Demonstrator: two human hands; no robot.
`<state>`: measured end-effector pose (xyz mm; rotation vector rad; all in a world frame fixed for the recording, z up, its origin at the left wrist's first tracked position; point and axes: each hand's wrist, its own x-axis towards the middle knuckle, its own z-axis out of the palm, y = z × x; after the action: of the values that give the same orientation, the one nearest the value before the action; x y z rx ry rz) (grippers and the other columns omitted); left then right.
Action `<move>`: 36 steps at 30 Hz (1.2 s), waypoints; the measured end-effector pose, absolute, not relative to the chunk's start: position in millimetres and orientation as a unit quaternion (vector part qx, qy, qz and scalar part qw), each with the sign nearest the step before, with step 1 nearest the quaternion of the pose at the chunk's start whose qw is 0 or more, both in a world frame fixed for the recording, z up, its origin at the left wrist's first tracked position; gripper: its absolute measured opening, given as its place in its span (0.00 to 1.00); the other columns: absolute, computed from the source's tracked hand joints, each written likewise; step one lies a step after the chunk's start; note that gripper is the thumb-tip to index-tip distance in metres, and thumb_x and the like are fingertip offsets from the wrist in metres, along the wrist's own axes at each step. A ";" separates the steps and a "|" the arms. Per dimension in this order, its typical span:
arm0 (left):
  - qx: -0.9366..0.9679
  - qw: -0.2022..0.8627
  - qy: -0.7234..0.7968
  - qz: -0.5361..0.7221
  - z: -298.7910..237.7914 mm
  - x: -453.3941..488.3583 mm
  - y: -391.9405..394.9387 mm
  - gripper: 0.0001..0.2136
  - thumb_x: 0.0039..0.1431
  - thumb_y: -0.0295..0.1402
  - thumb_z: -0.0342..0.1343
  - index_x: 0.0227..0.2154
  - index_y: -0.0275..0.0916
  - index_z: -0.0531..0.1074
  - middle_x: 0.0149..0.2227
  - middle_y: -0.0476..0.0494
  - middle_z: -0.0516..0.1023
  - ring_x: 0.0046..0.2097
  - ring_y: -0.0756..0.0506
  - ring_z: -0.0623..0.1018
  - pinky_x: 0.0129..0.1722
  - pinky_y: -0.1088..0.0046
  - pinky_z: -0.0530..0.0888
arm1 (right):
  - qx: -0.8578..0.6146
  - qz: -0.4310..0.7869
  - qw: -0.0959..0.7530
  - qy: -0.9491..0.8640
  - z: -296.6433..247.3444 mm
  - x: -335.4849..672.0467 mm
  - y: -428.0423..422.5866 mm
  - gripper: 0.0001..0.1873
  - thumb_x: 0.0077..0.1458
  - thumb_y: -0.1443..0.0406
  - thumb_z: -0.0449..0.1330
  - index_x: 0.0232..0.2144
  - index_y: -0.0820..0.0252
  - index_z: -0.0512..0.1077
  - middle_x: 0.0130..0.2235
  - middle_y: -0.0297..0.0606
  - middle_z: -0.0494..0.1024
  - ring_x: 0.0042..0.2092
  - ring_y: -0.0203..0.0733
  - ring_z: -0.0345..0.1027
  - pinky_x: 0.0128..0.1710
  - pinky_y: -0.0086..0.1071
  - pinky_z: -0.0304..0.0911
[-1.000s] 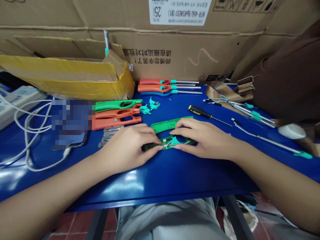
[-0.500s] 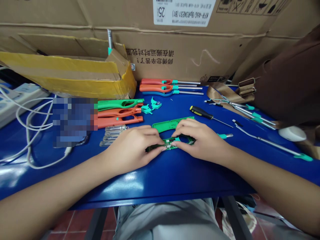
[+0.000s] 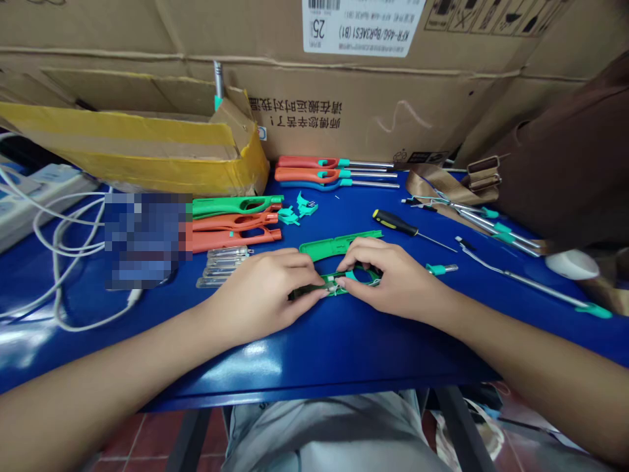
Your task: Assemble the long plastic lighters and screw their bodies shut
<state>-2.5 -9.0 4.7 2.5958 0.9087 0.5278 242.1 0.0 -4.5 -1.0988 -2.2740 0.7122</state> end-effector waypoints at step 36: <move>0.922 0.108 0.323 0.187 5.7 -1.1 -12.3 0.10 0.70 0.34 0.56 0.38 0.38 0.82 0.35 0.45 0.80 0.38 0.45 0.80 0.37 0.68 0.74 | -0.400 0.289 0.245 -0.834 -1.5 244.6 2.6 0.06 0.54 0.69 0.66 0.36 0.59 0.79 0.38 0.35 0.78 0.37 0.38 0.69 0.39 0.32 0.64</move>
<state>-1.1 -12.3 5.7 2.7108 0.9496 0.5489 244.6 2.6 -1.5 -1.0914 -2.2769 0.7895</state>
